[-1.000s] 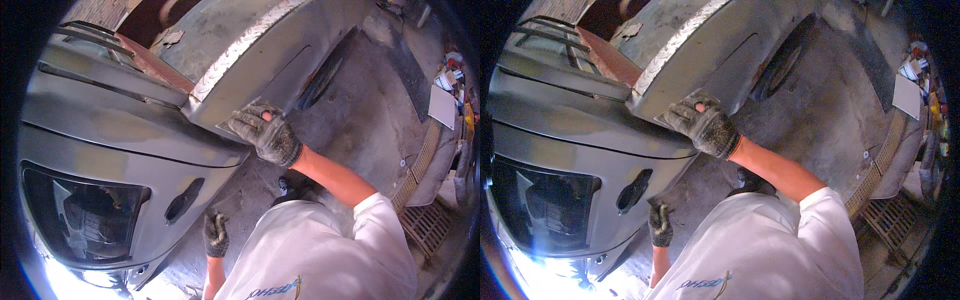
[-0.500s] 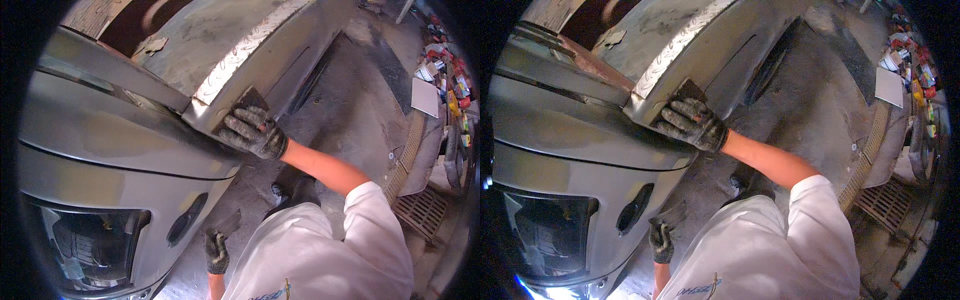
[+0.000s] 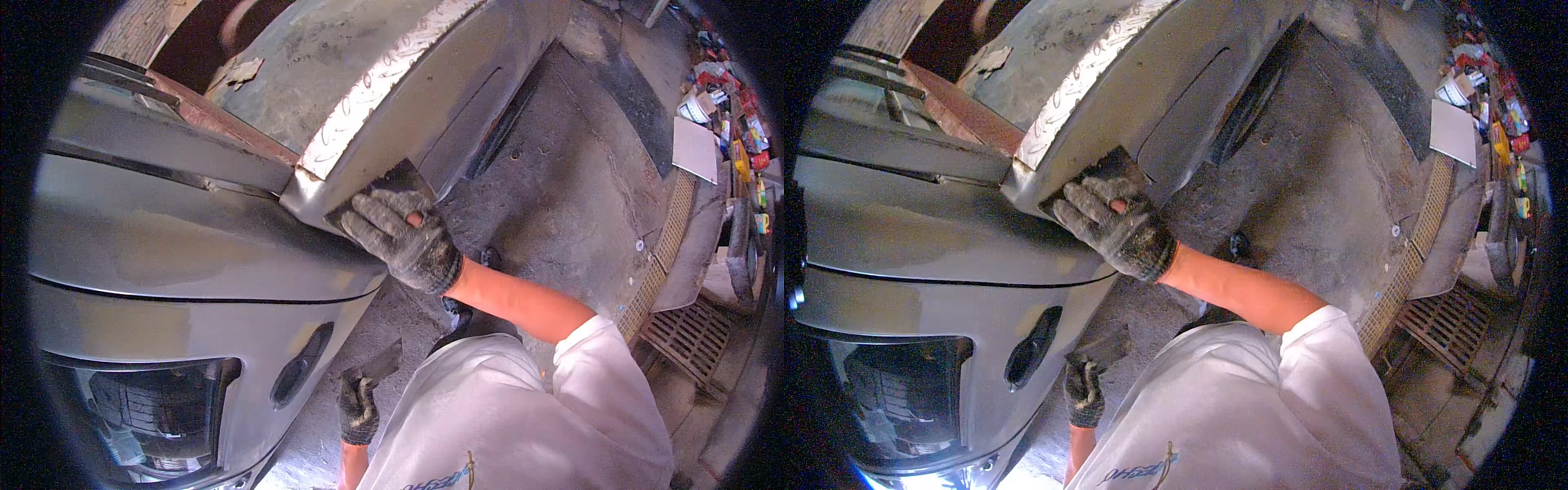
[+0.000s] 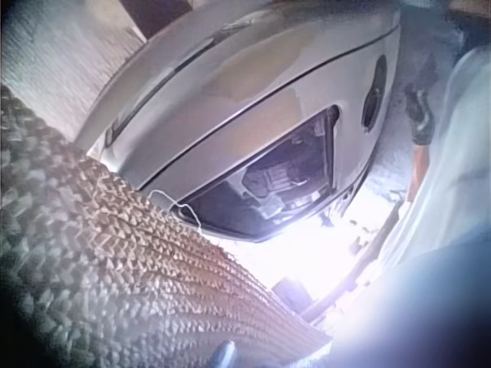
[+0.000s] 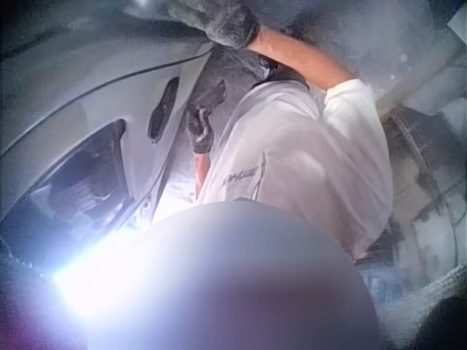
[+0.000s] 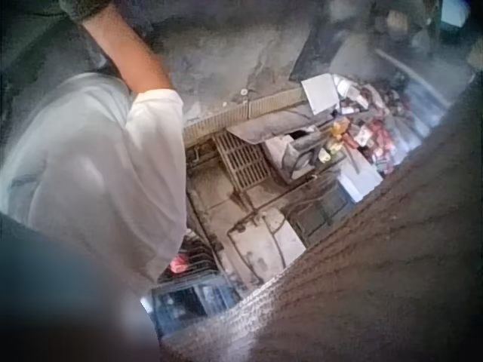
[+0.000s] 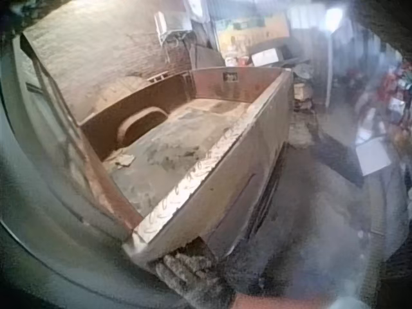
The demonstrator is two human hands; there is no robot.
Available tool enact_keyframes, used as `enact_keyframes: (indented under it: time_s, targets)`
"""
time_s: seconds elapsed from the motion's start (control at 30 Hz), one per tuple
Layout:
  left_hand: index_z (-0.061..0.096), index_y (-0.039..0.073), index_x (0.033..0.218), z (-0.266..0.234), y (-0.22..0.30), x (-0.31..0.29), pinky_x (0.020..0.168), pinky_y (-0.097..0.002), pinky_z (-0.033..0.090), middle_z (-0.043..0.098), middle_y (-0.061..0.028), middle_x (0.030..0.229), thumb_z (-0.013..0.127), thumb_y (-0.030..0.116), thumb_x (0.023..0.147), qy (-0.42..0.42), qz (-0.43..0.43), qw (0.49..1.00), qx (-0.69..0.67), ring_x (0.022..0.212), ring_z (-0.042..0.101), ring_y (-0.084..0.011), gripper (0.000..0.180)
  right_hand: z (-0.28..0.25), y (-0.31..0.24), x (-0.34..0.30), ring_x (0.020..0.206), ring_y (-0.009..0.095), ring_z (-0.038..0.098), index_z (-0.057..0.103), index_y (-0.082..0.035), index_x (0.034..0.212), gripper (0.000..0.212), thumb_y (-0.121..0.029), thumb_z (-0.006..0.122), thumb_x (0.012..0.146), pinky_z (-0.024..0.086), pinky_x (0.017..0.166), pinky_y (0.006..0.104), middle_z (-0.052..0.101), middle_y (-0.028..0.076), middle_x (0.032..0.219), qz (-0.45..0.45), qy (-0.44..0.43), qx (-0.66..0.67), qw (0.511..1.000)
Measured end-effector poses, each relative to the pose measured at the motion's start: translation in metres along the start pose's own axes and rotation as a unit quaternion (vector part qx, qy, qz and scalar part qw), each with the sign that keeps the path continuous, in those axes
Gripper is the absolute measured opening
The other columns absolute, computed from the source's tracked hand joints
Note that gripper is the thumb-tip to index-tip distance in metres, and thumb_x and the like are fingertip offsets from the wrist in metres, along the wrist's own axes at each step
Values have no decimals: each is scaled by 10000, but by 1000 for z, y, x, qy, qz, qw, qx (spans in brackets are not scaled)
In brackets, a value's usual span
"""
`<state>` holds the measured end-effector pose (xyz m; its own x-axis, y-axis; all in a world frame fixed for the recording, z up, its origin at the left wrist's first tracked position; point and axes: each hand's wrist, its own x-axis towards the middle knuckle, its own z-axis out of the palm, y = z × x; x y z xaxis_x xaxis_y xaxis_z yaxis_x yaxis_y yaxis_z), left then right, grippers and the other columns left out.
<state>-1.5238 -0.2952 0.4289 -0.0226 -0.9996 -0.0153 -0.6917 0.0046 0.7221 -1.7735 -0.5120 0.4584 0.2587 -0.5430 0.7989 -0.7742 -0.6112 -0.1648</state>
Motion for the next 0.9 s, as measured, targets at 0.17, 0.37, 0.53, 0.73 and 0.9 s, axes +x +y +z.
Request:
enact_keyframes:
  time_s: [0.17,0.37,0.53,0.73,0.9]
  targets:
    - [561,-21,1077,1,-1,5,716,-314,501,641,-151,907,524,49,963,10,66,998,-1,803,621,-226,139,-13,-4,-9,1138,265,546,595,-174,1282,444,-238,526,848,417,985,468,572,81,1261,20,-23,47,998]
    - [562,-22,1105,3,-8,9,691,-313,506,649,-144,888,527,48,961,8,-17,999,-29,767,627,-213,164,-1,-17,18,1136,292,530,585,-94,1263,536,-78,599,727,429,951,464,537,103,1265,125,43,69,989]
    - [556,-15,1098,0,-7,6,702,-307,503,627,-140,896,523,49,964,10,20,1000,-3,785,614,-191,153,8,-34,4,1132,294,534,571,-93,1297,516,-171,548,788,415,960,472,545,121,1275,67,16,35,997]
    - [535,0,1138,0,0,11,737,-277,499,596,-94,933,511,26,966,-19,-4,998,-53,834,595,-156,176,-16,-14,4,1125,309,544,587,-89,1264,558,-43,591,707,436,953,458,561,103,1244,83,21,117,989]
    - [532,4,1142,0,2,11,745,-271,498,605,-81,922,501,9,965,-11,8,999,-45,832,595,-147,180,-6,-27,22,1129,317,542,582,-71,1268,534,-35,575,736,423,966,468,566,120,1233,154,27,98,983]
